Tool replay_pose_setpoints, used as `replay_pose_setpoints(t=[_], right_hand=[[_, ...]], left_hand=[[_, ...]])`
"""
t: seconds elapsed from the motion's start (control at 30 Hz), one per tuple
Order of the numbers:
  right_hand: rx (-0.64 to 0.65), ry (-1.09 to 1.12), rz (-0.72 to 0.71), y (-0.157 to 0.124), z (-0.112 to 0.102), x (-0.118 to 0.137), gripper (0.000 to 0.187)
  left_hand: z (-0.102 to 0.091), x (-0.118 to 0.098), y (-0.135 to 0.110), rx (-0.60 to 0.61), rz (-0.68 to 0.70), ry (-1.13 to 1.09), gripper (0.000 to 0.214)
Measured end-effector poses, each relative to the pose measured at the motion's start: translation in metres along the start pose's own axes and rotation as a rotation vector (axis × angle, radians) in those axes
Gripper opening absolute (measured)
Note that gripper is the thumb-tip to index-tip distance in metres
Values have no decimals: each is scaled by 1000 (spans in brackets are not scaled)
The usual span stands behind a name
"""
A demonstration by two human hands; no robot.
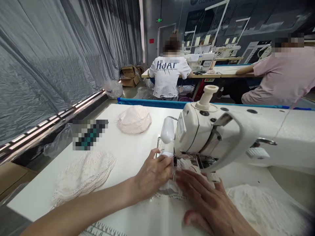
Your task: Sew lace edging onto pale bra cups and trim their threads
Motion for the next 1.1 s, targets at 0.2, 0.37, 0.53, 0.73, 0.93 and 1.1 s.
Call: replay_pose_setpoints(t=[0.2,0.37,0.53,0.73,0.93,1.1], right_hand=[[-6,344,58,1,-11,14,17],[-140,413,136,5,-11,22,44],[-105,383,186,3,-9,23,34],[-162,375,217,5,-8,24,16],[-182,340,221,9,-5,25,14],[-145,343,215,6,-4,25,15]], left_hand=[[-4,-30,-24,-74,134,-123,51],[0,-37,-27,-118,157,29,25],[6,-29,-25,-250,164,95,16],[9,-30,-19,-388,63,11,24],[15,-30,-18,-353,43,94,18],[13,-30,-22,-333,59,147,23]])
Point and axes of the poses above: each hand's wrist, its own y-axis towards the middle knuckle, its own z-axis out of the palm, x = y × z, the point moved 1 cm from there along y, towards the middle knuckle, and after that the axes turned 6 degrees about z, right-handed, at the moved point
